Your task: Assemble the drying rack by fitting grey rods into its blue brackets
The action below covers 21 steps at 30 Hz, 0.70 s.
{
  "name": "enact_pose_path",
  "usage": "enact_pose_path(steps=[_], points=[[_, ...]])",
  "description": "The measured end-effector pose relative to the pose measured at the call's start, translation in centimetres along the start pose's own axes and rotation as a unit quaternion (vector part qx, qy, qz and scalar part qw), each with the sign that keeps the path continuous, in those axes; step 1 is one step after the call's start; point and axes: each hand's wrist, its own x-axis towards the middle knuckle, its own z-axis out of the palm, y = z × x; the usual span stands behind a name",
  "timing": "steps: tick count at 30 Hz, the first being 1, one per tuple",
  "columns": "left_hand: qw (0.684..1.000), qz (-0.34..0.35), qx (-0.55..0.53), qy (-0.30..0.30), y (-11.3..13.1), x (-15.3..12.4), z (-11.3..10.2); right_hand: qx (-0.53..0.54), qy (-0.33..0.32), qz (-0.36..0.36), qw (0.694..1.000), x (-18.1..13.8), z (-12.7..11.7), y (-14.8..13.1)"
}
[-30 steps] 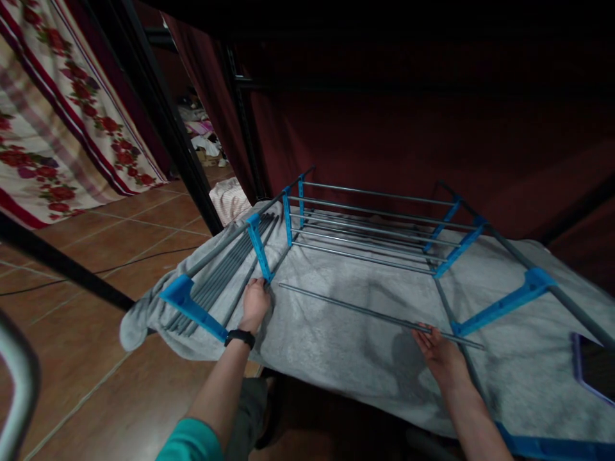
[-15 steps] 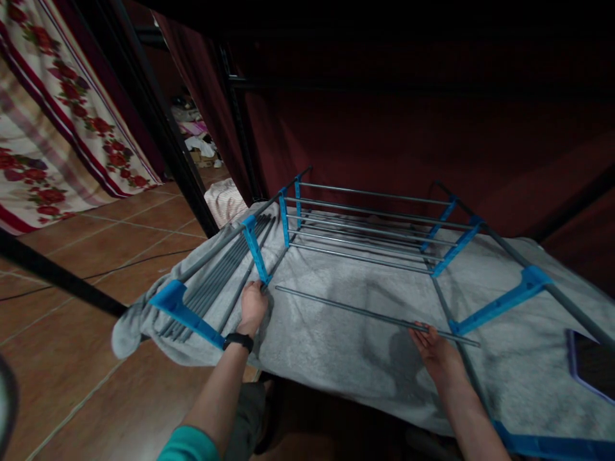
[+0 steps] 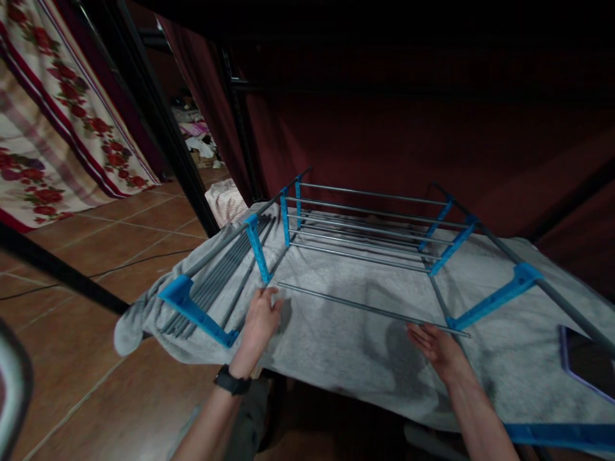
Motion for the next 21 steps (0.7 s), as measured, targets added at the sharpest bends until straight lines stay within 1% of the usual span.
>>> enact_pose_path(steps=[2, 3, 4, 5, 7, 9, 11, 12, 13, 15, 16, 18, 19, 21], points=[[0.994, -0.013, -0.025, -0.105, 0.0, -2.9, -1.6, -0.044, -0.006, 0.01, 0.999, -0.6, -0.3, 0.2], [0.99, -0.005, -0.005, -0.142, -0.4, -4.2, -2.7, -0.059, -0.013, 0.009, 0.998, -1.0, -0.2, 0.5], [0.987, 0.015, 0.027, -0.157, -1.1, -5.5, -4.2, -0.066, -0.025, 0.003, 0.997, -1.4, 0.1, 0.9], [0.986, 0.029, 0.066, -0.152, -2.0, -6.6, -5.8, -0.066, -0.042, -0.008, 0.997, -1.9, 0.6, 1.3], [0.984, 0.021, 0.13, -0.122, -4.3, -7.9, -9.4, -0.052, -0.086, -0.038, 0.994, -2.8, 2.8, 2.2], [0.985, 0.016, 0.159, -0.058, -6.6, -8.2, -12.7, -0.042, -0.142, -0.062, 0.987, -3.8, 6.5, 3.0], [0.986, 0.026, 0.166, 0.011, -8.4, -7.4, -14.8, -0.049, -0.2, -0.077, 0.976, -4.6, 11.7, 3.8], [0.986, 0.03, 0.16, 0.03, -9.0, -6.8, -15.3, -0.053, -0.234, -0.08, 0.968, -5.0, 14.7, 4.3], [0.987, 0.033, 0.151, 0.036, -9.4, -6.1, -15.4, -0.058, -0.271, -0.08, 0.957, -5.3, 17.8, 4.9], [0.99, 0.029, 0.134, 0.018, -9.8, -4.7, -14.7, -0.093, -0.324, -0.079, 0.938, -5.7, 24.2, 6.4], [0.991, 0.023, 0.13, 0.004, -9.9, -4.1, -14.1, -0.127, -0.33, -0.077, 0.932, -5.9, 27.3, 7.3], [0.992, 0.012, 0.128, -0.016, -9.9, -3.0, -12.7, -0.246, -0.313, -0.072, 0.914, -6.0, 32.6, 9.2], [0.992, 0.01, 0.126, -0.021, -10.0, -2.5, -12.0, -0.272, -0.307, -0.072, 0.909, -5.9, 34.7, 10.2], [0.992, 0.01, 0.118, -0.032, -10.2, -1.8, -11.0, -0.303, -0.302, -0.077, 0.901, -5.5, 37.9, 11.8]])
